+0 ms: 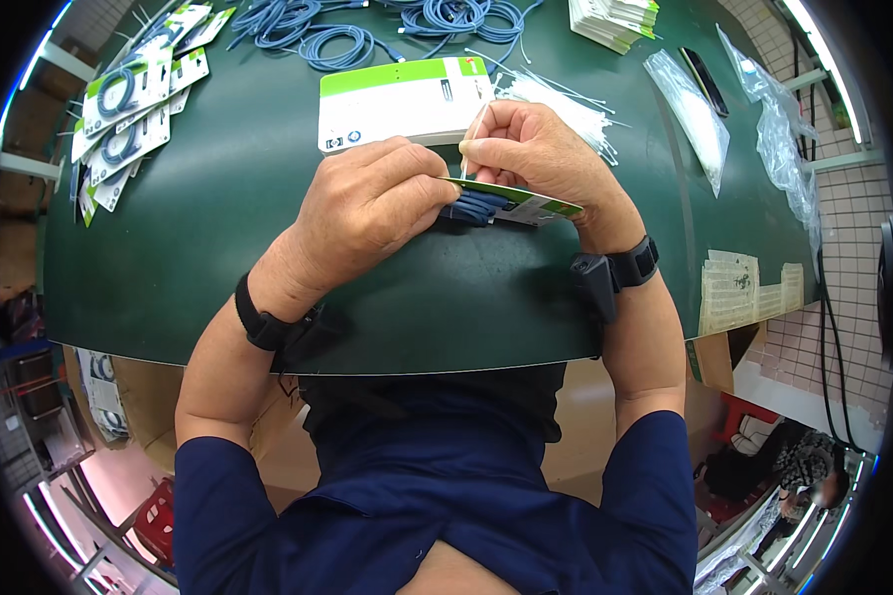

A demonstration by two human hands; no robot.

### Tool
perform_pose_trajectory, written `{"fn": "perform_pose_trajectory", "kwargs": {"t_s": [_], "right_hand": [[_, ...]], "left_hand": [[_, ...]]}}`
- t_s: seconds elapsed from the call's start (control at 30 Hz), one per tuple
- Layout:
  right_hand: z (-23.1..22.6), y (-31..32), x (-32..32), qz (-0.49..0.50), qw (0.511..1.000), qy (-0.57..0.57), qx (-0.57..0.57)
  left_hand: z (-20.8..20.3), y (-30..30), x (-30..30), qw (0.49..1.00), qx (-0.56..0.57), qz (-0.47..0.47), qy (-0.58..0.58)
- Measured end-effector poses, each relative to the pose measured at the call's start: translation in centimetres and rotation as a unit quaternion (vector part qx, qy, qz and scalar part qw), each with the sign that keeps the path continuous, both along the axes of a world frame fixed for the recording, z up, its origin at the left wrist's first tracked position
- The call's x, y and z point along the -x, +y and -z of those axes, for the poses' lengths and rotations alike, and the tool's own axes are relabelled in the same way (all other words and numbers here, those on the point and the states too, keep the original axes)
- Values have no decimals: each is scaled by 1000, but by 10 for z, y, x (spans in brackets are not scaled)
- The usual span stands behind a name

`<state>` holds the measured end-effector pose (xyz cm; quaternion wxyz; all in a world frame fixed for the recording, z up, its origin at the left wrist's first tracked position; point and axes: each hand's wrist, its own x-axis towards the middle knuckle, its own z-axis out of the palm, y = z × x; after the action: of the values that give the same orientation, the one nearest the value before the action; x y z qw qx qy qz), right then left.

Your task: Manually packaging blue USB cables into plastic and cardboard retail packaging.

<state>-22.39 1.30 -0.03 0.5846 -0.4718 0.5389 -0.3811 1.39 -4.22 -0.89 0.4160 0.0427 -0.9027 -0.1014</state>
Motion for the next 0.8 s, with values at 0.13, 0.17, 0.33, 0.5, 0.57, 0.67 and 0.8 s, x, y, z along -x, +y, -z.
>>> {"fn": "perform_pose_trajectory", "kwargs": {"t_s": [0.13,0.17,0.33,0.5,0.57,0.67,0.8], "right_hand": [[8,-2,5,-57,997,-8,52],[8,-2,5,-71,995,-19,60],[5,0,3,-92,990,-73,73],[-6,0,3,-71,990,-115,46],[-6,0,3,-68,992,-99,35],[-2,-1,3,-64,996,-68,12],[9,-3,4,-117,990,-62,46]], "left_hand": [[-2,0,1,1000,-3,-2,-1],[-3,0,0,1000,-5,-6,-3],[-5,0,3,1000,-4,-11,9],[-9,-1,2,1000,19,-7,-3],[-6,-2,3,1000,24,0,1],[-4,-3,3,1000,27,8,4],[-3,-7,2,999,28,19,4]]}}
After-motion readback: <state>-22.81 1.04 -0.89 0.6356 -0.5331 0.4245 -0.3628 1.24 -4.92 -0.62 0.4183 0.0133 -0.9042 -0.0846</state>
